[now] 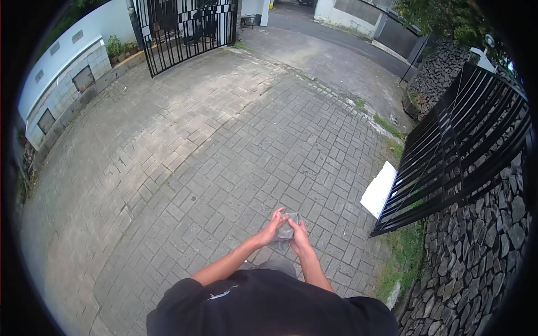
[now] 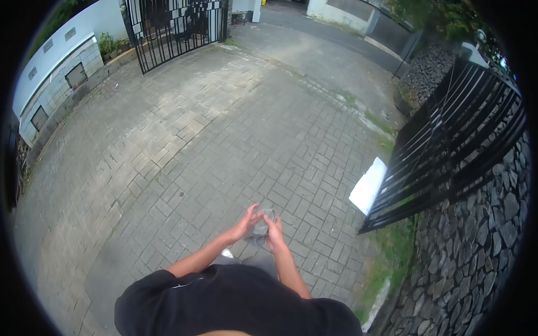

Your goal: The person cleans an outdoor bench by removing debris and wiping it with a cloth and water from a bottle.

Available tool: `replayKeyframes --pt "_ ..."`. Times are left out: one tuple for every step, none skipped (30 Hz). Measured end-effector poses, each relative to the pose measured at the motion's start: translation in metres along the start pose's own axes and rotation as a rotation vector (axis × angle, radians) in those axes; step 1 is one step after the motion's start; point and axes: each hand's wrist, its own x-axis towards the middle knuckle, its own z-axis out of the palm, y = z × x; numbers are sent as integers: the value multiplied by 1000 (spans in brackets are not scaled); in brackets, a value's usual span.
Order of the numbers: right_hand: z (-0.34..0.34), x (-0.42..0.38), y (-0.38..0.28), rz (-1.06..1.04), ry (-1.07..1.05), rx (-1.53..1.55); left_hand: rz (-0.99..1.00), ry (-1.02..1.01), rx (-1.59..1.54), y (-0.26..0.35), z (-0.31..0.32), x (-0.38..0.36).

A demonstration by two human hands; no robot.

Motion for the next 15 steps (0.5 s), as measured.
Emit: replayKeyframes --pt "5 21 -4 0 27 44 -69 -64 59 26 -21 18" --pt "6 48 -13 -46 21 103 -83 -108 123 53 -38 40" --pt "10 68 -27 -41 26 141 -110 -115 150 68 -56 66" --pt "15 86 -49 -32 26 149 -47 -93 209 81 -73 95" --pt "25 108 -66 -26 29 153 21 -78 264 92 -92 124" --pt "36 136 -80 -33 41 179 8 -98 280 105 -115 153" --pt "42 164 -96 -84 91 203 -4 -24 275 116 -138 181" --pt "43 195 -115 -135 144 214 -13 51 259 123 -159 209" --pt "40 233 -138 -143 102 305 -29 127 261 126 -187 236" --pt "35 276 -162 -147 60 392 -49 206 258 123 -222 262" --pt "29 320 -190 -182 4 470 -24 281 277 110 -264 286" --pt "28 367 -220 -214 -51 559 -41 424 309 100 -303 300" --pt "45 395 -264 -296 -134 598 -96 641 328 68 -356 310" --pt "60 424 -306 -359 -183 628 -129 835 380 27 -412 306" --pt "71 462 -343 -353 -246 675 -260 998 455 -25 -474 286"
